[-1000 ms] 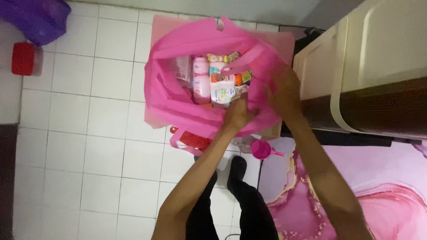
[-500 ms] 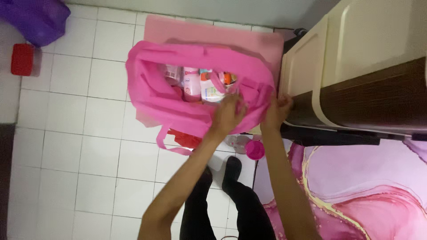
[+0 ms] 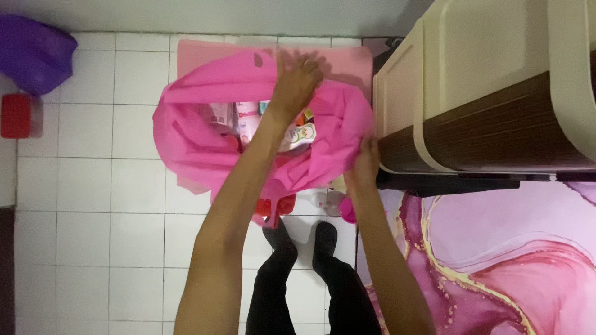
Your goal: The person unpacks a pink bag containing baby items, then opens a plastic drawer unit and wipes the interior of the drawers with a cloth. They also handle a spray bottle and a small cloth, placing them inside the drawer.
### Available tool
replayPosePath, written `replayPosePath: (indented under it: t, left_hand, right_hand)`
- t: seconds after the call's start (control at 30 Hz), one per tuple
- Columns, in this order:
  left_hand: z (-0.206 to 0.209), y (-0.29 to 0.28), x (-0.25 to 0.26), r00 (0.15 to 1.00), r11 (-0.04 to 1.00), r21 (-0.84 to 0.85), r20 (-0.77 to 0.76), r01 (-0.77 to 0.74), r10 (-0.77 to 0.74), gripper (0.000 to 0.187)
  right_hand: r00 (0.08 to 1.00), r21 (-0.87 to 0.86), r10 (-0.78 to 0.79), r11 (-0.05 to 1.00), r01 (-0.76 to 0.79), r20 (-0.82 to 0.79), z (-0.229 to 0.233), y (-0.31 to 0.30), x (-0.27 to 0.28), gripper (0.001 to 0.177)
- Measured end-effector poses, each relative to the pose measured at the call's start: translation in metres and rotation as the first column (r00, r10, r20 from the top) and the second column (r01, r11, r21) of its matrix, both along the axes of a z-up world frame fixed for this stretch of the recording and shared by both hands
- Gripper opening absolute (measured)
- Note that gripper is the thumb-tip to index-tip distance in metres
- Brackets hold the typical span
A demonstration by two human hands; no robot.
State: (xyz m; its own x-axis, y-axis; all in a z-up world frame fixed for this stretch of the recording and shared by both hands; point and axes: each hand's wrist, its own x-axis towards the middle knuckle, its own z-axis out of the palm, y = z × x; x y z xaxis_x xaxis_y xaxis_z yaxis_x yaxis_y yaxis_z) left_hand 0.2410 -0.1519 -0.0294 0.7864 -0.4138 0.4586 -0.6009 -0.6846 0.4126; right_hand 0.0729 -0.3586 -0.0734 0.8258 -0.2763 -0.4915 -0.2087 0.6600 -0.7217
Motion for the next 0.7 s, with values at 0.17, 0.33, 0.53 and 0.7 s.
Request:
replayPosePath:
  t: [0.17,0.33,0.53,0.7]
  left_hand:
    - [-0.009,0.020,0.038,0.912,0.972,-0.237,-0.400,-0.005,-0.093,0.016]
    - [0.005,0.025,0.064,0.875,0.945,-0.326,-0.447,0.036,-0.187,0.026]
    - [0.010,0.031,0.095,0.910,0.954,-0.285,-0.363,0.095,-0.199,0.025]
    - [0.010,0.033,0.102,0.973,0.990,-0.074,-0.209,-0.116,0.099,0.035]
  right_hand:
    - [0.997,0.051,0.070,0.996,-0.071,0.015,-0.025,-0.010,0.028,0.033]
    - [0.987,0.051,0.048,0.998,-0.041,-0.151,-0.034,-0.017,0.038,0.038]
    - [0.974,0.199,0.098,0.978,-0.056,-0.205,-0.039,-0.023,0.023,0.047]
    - [0.981,0.180,0.165,0.973,-0.146,-0.101,-0.071,-0.036,0.018,0.039]
